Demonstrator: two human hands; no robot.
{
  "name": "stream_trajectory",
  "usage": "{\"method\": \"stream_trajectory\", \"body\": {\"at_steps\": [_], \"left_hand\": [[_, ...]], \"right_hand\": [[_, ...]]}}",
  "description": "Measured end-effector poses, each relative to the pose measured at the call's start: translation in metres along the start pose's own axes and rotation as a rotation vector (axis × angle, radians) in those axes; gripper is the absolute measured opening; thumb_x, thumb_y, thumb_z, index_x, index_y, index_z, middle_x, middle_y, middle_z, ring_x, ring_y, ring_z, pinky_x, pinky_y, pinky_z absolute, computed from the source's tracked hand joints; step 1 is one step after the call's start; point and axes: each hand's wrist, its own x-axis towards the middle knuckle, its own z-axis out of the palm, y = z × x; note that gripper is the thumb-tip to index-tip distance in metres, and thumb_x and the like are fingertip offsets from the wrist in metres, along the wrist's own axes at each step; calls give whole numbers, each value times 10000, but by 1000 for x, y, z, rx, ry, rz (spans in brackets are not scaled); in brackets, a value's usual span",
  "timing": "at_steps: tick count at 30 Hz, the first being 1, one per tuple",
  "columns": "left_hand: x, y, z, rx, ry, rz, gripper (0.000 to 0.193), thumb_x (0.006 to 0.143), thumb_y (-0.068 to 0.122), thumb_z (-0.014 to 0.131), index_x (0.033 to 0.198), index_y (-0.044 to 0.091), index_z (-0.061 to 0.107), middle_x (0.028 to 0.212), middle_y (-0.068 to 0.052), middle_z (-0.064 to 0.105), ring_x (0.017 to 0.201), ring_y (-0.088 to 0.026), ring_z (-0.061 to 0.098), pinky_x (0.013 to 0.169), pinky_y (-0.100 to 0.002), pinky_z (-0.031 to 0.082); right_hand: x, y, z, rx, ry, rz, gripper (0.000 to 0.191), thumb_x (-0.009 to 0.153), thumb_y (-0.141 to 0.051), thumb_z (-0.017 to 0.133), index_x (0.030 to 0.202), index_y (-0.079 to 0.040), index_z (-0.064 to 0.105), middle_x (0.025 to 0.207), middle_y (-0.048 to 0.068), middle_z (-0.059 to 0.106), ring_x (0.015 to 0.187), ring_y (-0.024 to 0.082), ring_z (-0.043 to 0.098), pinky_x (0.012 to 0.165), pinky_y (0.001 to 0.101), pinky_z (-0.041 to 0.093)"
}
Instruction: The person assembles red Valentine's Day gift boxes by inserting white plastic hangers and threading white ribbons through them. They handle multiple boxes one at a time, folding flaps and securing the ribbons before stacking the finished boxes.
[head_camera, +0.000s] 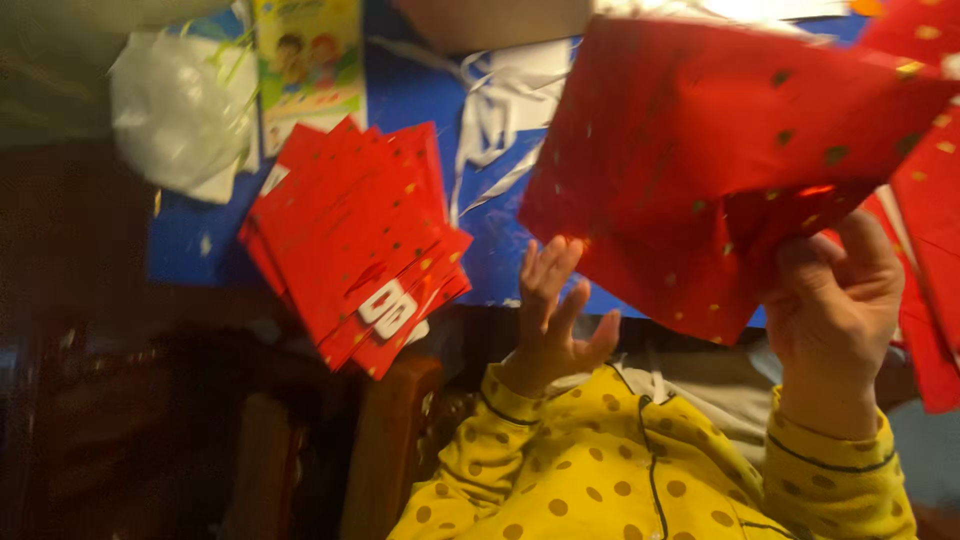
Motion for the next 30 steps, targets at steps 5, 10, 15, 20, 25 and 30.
{"method": "stream_trajectory", "body": {"at_steps": [5,10,15,20,25,30], "left_hand": [[-43,1,1,199,295,-30,871,902,92,715,1612,235,231,1512,-153,399,1465,-368,348,1223,-575,337],[-54,19,-4,231,443,27,797,834,85,744,1510,287,372,1366,-61,479,1340,-282,427,1170,-495,423],[-50,29,-17,232,417,53,671,824,84,754,1396,300,478,1308,-25,525,1304,-250,463,1177,-488,429],[-38,23,-24,233,279,-91,535,851,67,725,1321,239,537,1336,-65,529,1316,-294,485,1196,-528,399],[-16,28,-16,173,127,-241,403,878,49,695,1247,179,595,1363,-105,532,1328,-338,506,1216,-569,370],[4,41,5,55,-37,-231,369,936,22,695,1264,158,593,1386,-114,521,1363,-355,507,1240,-562,380]], "right_hand": [[24,44,65,253,-170,95,359,1103,94,559,1407,-62,447,1033,51,614,776,104,586,682,255,496],[17,88,132,341,-402,426,589,1036,45,554,1550,-170,362,1162,54,613,946,146,629,822,365,582],[16,113,165,262,-788,828,609,998,-34,545,1552,-106,302,1311,132,599,1206,254,658,1026,454,537],[19,114,124,192,-936,906,460,1058,-133,530,1481,33,457,1380,209,631,1211,297,671,1026,395,537],[27,90,75,-137,-678,548,383,1047,-145,559,1388,27,581,1290,164,691,1177,220,668,1021,364,540],[7,48,27,-514,-481,198,350,1044,-144,578,1370,-24,618,1318,106,690,1190,186,649,1016,339,524]]}}
